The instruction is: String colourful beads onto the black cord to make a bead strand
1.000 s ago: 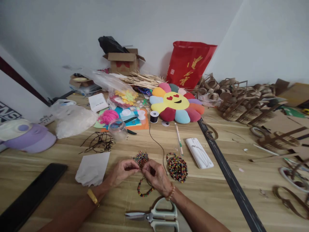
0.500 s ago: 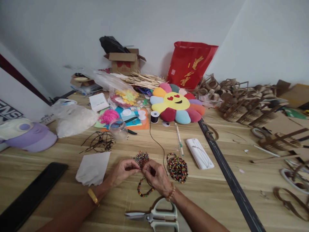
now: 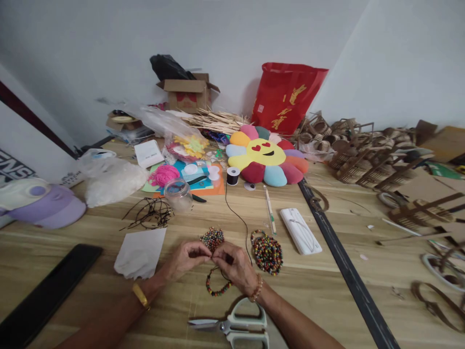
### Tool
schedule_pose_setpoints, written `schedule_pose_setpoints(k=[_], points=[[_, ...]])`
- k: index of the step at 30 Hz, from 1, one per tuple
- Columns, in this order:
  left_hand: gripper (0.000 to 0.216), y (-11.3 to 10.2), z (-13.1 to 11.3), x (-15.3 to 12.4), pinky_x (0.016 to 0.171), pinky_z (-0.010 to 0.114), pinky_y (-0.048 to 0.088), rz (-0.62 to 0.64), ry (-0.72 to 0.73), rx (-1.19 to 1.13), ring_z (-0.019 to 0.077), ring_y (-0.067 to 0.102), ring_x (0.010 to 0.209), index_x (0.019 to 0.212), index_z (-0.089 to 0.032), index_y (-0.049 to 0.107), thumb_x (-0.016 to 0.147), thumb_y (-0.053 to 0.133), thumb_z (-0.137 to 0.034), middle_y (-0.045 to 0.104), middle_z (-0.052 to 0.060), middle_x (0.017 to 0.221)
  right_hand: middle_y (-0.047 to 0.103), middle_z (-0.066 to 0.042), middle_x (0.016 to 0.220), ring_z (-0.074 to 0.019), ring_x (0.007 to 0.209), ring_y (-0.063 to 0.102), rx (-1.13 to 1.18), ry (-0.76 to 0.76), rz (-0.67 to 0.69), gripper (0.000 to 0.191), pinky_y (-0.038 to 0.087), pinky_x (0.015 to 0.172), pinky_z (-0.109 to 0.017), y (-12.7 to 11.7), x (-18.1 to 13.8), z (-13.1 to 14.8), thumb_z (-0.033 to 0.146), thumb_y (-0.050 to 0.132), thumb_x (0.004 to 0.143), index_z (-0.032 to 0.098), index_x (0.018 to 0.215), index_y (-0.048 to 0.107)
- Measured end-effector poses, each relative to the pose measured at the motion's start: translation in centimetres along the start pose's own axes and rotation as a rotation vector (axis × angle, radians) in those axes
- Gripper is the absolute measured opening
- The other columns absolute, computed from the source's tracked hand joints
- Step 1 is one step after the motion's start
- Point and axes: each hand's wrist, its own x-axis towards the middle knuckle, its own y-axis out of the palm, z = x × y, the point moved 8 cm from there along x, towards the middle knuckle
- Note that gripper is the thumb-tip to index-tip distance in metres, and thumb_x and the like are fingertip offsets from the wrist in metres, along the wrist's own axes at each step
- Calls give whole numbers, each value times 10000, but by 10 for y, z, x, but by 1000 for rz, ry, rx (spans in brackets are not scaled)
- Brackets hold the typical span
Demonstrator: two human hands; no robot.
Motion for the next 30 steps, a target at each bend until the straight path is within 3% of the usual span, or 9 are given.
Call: schedule_pose_setpoints(k=[16, 25, 27, 30], points=[[73, 1, 1, 0, 621, 231, 435, 16, -37, -52, 147, 585, 634, 625, -152, 682, 664, 689, -214, 680, 10, 631, 579, -13, 726, -121, 633, 519, 22, -74, 52, 166, 431, 591, -231, 6, -1, 2, 331, 614, 847, 165, 840, 618], [148, 2, -3, -1, 636, 237, 420, 50, -19, -114, 147, 557, 650, 666, -146, 640, 722, 639, -284, 643, 13, 655, 599, -34, 776, -153, 730, 558, -32, -168, 87, 55, 443, 666, -253, 6, -4, 16, 202, 591, 803, 176, 755, 582], [180, 2, -3, -1, 631, 238, 411, 49, -17, -141, 145, 548, 646, 672, -143, 621, 734, 629, -311, 623, 12, 649, 600, -48, 825, -164, 784, 568, -18, -213, 122, 105, 446, 691, -261, 9, -6, 22, 201, 597, 781, 180, 691, 547], [203, 1, -5, 0, 637, 241, 407, 46, -16, -178, 144, 537, 649, 673, -142, 599, 735, 621, -334, 604, 12, 644, 563, -28, 738, -152, 717, 543, -11, -235, 158, 272, 418, 633, -246, 11, -7, 27, 261, 587, 799, 188, 581, 441]])
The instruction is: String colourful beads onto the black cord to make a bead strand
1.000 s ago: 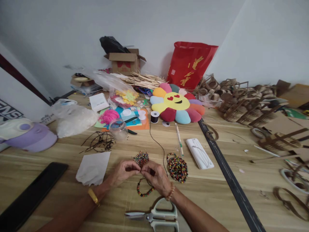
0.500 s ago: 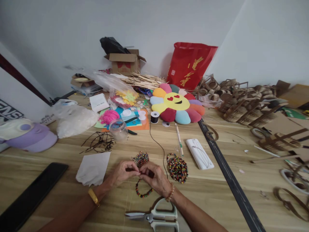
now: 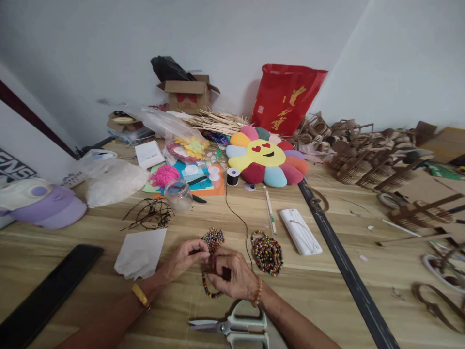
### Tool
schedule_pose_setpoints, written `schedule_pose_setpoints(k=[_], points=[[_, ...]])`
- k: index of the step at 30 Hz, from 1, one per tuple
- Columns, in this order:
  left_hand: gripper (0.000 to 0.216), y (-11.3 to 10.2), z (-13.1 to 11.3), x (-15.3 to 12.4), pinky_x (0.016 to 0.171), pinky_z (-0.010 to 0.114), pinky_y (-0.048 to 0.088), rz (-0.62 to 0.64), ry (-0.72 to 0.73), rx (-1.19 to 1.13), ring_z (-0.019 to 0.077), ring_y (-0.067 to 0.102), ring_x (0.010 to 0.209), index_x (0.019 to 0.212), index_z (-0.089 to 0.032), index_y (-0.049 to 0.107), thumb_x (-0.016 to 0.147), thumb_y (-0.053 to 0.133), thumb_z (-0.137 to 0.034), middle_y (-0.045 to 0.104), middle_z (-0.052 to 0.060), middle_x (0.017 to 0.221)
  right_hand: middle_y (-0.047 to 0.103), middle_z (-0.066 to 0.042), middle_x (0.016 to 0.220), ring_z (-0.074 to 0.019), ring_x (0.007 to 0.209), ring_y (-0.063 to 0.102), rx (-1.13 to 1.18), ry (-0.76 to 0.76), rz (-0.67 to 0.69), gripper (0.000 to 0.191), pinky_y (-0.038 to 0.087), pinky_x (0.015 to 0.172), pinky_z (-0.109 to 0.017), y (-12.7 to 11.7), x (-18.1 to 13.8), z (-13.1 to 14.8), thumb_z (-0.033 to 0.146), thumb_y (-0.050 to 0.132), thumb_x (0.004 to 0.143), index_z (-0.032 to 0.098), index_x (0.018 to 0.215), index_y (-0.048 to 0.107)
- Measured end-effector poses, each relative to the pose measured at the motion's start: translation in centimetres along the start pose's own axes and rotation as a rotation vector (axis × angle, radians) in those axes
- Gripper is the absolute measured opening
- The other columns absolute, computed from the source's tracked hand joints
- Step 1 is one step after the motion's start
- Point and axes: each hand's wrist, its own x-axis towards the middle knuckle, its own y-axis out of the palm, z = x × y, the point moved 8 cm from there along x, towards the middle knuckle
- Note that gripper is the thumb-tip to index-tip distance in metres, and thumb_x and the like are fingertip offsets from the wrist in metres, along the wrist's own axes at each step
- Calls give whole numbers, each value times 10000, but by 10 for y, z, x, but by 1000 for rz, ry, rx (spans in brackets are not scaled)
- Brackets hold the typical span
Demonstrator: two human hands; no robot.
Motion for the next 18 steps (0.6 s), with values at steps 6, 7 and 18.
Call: schedule_pose_setpoints(k=[6, 7, 18], points=[[169, 0, 2, 1, 629, 238, 405, 1, -17, 7, 140, 533, 641, 672, -145, 597, 715, 619, -306, 604, 5, 642, 553, -12, 703, -130, 640, 497, 22, 128, -99, 271, 395, 587, -235, -8, -1, -13, 377, 601, 838, 178, 677, 513], [156, 0, 2, 1, 631, 237, 406, 1, -16, 26, 139, 533, 643, 673, -145, 604, 716, 618, -294, 608, 4, 645, 563, -14, 720, -127, 634, 497, 38, 155, -121, 244, 396, 574, -229, -9, -1, -16, 384, 617, 829, 174, 729, 542], [128, 3, 0, 1, 633, 232, 416, 34, 15, 85, 141, 541, 646, 670, -142, 653, 717, 620, -256, 631, 6, 644, 548, 1, 668, -116, 599, 484, 28, 174, -118, 210, 392, 565, -219, -6, -1, -22, 353, 580, 864, 161, 786, 614]])
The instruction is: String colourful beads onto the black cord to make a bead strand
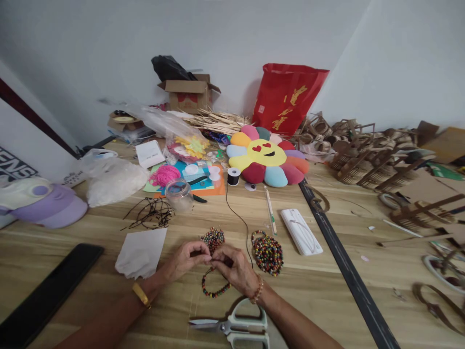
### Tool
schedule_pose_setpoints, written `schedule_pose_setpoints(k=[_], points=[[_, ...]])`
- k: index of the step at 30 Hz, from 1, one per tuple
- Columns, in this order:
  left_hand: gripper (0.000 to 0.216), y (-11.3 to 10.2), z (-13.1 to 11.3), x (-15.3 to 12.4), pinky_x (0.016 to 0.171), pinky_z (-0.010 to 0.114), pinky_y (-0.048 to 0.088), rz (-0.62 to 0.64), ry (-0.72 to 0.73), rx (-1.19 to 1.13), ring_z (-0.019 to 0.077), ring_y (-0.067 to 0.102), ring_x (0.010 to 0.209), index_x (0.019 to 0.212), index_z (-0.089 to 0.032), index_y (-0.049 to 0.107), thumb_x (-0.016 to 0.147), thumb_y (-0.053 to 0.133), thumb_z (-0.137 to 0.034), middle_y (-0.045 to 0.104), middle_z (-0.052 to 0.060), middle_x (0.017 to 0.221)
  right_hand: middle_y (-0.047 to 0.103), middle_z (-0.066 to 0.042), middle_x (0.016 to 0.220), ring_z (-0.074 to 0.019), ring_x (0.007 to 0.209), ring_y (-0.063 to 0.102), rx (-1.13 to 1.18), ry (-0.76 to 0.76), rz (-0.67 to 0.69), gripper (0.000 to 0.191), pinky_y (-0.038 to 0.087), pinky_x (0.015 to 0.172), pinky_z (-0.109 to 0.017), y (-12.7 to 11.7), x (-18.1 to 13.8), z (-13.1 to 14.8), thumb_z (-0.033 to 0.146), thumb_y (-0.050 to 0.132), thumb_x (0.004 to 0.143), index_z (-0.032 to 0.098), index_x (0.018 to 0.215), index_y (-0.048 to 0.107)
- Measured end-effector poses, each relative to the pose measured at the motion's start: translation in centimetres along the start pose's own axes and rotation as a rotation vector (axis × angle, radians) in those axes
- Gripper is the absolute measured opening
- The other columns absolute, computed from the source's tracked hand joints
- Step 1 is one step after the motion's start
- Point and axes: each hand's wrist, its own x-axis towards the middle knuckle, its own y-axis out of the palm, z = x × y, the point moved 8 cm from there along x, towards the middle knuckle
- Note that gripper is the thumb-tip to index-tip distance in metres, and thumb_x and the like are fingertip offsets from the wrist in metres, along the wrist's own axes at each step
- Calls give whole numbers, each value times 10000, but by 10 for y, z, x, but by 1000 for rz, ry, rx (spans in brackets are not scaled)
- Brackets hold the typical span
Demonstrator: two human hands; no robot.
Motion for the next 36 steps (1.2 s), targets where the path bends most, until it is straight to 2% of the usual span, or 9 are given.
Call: schedule_pose_setpoints(k=[5, 11, 17, 21, 25, 31, 36], points=[[129, -2, 6, 0, 616, 228, 415, -22, -11, 17, 142, 540, 648, 680, -134, 653, 716, 630, -256, 629, 11, 651, 557, -12, 688, -124, 628, 496, -45, -20, -10, 200, 400, 597, -226, -3, 1, 5, 303, 531, 882, 159, 758, 593], [138, -15, 17, 0, 675, 250, 447, -196, 4, 25, 158, 581, 714, 775, -138, 662, 769, 581, -250, 667, 37, 756, 524, 4, 634, -112, 573, 459, -61, 70, -98, 174, 368, 531, -205, -10, 1, 0, 275, 509, 853, 160, 729, 548], [85, -18, 12, -1, 667, 255, 473, -264, 53, 86, 166, 605, 719, 742, -137, 668, 741, 589, -169, 663, 51, 754, 497, 16, 627, -104, 560, 438, -12, 113, -126, 142, 349, 518, -201, -12, 0, -9, 258, 505, 838, 158, 742, 535], [107, -13, 0, -3, 657, 251, 473, -251, 160, 236, 163, 603, 717, 701, -138, 677, 731, 584, -96, 635, 51, 734, 506, 14, 632, -104, 564, 447, -24, 116, -139, 129, 351, 524, -203, -13, 0, -9, 238, 510, 832, 155, 739, 542], [131, -5, -1, -3, 645, 241, 479, -201, 173, 348, 155, 607, 717, 725, -139, 686, 736, 586, -55, 626, 53, 761, 504, 14, 637, -107, 576, 445, -27, 110, -134, 134, 354, 538, -208, -14, 0, -9, 236, 509, 839, 157, 735, 538], [154, 3, -4, -6, 730, 267, 497, -161, 233, 477, 165, 616, 800, 825, -160, 705, 779, 589, -70, 652, 60, 844, 510, 16, 644, -107, 578, 449, -37, 111, -132, 116, 356, 537, -206, -13, 0, -10, 224, 512, 841, 159, 751, 545], [159, 8, -13, -8, 712, 261, 498, -158, 300, 574, 160, 603, 781, 823, -165, 704, 818, 566, -86, 654, 55, 830, 510, 15, 644, -108, 584, 455, -40, 111, -135, 133, 362, 537, -201, -13, 0, -9, 235, 507, 848, 161, 744, 541]])
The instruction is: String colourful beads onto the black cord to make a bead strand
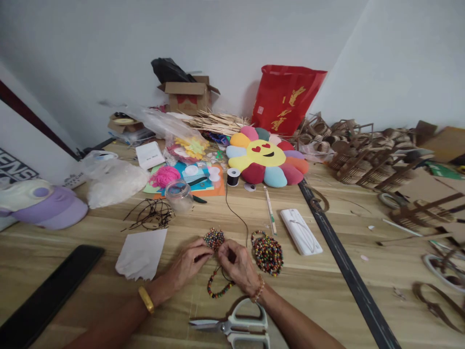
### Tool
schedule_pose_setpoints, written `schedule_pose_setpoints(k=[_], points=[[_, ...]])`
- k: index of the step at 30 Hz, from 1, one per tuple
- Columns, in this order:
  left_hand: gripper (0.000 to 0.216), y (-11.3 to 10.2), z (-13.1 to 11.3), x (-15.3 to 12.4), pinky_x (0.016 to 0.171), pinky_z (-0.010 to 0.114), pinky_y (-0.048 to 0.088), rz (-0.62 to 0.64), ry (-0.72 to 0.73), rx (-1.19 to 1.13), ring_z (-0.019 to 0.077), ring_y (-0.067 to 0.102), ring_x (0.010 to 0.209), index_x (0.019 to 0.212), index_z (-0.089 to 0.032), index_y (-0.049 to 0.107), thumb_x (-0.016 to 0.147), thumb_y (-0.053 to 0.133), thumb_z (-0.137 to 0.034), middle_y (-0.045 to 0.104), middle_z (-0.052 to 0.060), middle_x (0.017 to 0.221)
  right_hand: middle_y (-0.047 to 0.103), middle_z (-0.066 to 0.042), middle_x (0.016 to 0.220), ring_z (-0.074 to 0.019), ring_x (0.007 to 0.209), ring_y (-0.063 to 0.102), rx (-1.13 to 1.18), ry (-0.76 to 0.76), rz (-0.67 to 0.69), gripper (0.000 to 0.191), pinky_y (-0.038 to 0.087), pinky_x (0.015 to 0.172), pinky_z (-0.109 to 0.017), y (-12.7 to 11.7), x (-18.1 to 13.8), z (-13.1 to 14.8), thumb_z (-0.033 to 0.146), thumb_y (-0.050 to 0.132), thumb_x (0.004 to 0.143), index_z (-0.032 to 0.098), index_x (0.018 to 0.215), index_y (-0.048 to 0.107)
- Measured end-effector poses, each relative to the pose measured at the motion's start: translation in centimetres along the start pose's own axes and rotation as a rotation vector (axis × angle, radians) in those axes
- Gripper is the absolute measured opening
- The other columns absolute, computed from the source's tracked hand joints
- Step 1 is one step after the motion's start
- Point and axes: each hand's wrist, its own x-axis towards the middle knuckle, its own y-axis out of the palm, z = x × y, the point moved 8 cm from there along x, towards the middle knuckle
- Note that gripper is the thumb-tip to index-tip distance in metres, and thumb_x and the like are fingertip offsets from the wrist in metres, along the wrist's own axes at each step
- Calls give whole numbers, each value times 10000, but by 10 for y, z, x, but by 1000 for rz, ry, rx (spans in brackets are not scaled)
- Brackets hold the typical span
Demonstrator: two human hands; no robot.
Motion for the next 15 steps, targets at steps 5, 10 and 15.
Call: schedule_pose_setpoints(k=[5, 10, 15], points=[[145, 0, -4, 0, 686, 254, 495, 2, 25, 48, 159, 598, 754, 802, -143, 693, 821, 565, -76, 646, 56, 804, 513, 11, 647, -111, 584, 457, -12, -17, -1, 127, 369, 539, -204, 0, 0, 2, 228, 506, 844, 161, 741, 539], [148, 1, -4, 0, 694, 257, 495, 9, 20, 71, 160, 598, 761, 785, -155, 684, 818, 560, -80, 644, 53, 804, 511, 12, 647, -109, 582, 456, -15, -17, -3, 124, 371, 536, -202, 0, 0, 1, 227, 506, 846, 159, 748, 542], [132, -1, 8, 2, 665, 246, 490, -32, -90, -52, 149, 601, 720, 755, -156, 672, 777, 572, -73, 648, 44, 777, 521, 8, 652, -111, 593, 462, -6, -11, 1, 135, 374, 533, -200, 1, 0, 1, 235, 514, 845, 155, 740, 545]])
